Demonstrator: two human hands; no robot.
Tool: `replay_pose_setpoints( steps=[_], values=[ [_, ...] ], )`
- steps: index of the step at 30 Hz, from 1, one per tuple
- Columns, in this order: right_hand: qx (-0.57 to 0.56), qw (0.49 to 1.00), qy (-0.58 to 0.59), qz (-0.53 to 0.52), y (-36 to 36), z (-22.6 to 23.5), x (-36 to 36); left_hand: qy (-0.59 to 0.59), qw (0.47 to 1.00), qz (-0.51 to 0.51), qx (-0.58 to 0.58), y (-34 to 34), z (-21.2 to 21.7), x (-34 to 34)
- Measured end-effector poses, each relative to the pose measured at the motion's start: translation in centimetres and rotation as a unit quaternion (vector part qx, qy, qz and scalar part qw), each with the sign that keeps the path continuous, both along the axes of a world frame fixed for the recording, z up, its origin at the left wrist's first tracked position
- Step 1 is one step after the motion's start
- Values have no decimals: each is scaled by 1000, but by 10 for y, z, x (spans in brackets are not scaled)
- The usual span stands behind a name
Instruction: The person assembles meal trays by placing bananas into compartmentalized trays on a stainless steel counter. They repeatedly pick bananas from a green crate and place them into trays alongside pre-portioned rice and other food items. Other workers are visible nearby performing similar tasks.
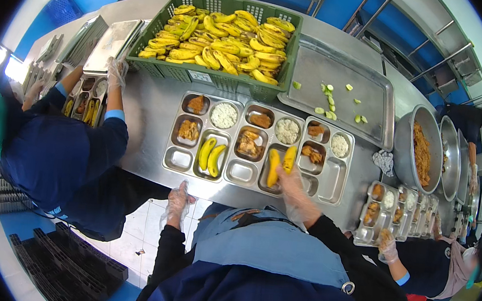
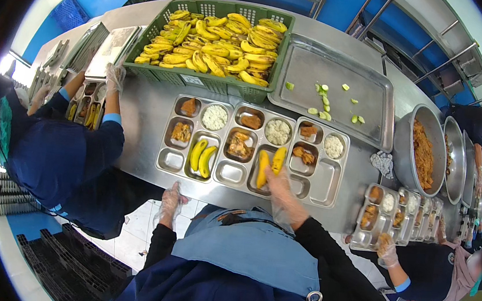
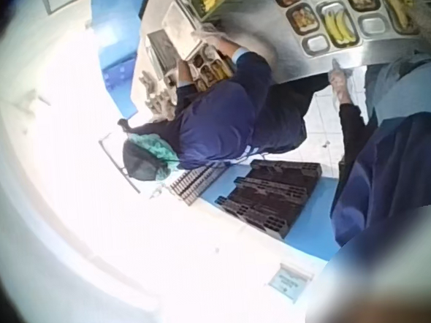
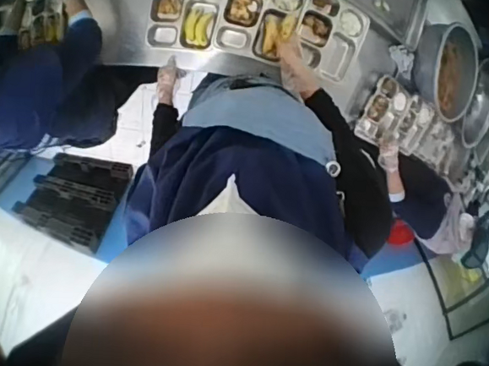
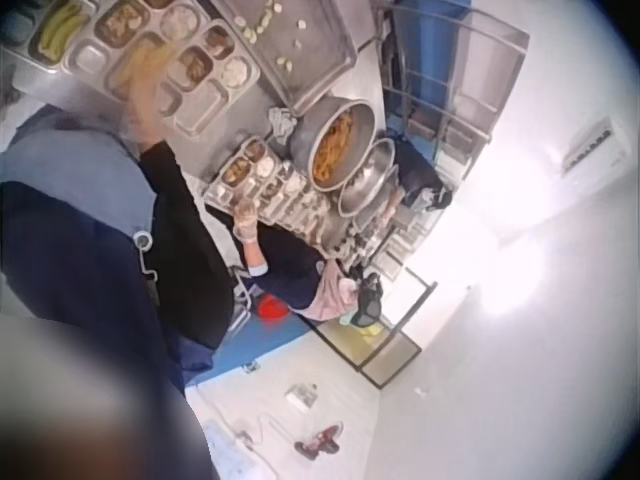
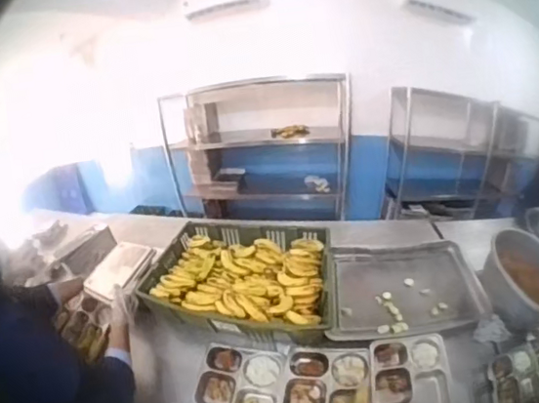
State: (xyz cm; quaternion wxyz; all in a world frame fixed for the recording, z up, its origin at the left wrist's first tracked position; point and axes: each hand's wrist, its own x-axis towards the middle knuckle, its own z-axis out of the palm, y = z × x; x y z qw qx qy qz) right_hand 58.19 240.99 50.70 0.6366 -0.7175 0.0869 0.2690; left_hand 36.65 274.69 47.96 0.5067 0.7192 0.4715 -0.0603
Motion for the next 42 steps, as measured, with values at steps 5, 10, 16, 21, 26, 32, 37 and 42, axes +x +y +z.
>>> replay_pose_setpoints(
  steps=[5,10,16,21,26,32,37,42],
  values=[
    [-154,973,-138,99,3,1,-1,0,999,33,-5,0,-9,-2],
    [-293,910,-210,203,2,73,-4,-48,994,93,-32,-4,-20,-5],
    [-386,794,-249,397,25,118,-11,-21,997,75,-13,-8,-15,-2],
    [-423,772,-341,331,26,102,6,-6,999,45,24,-14,7,3],
    [-449,684,-494,295,21,66,50,22,999,36,14,-18,27,9],
    [-157,698,-615,331,3,60,64,54,997,50,-24,-13,25,10],
    [-319,767,-390,397,51,143,112,62,996,-60,9,0,-11,-5],
    [-246,742,-594,190,162,222,270,-24,898,-276,343,6,-73,-38]
  ],
)
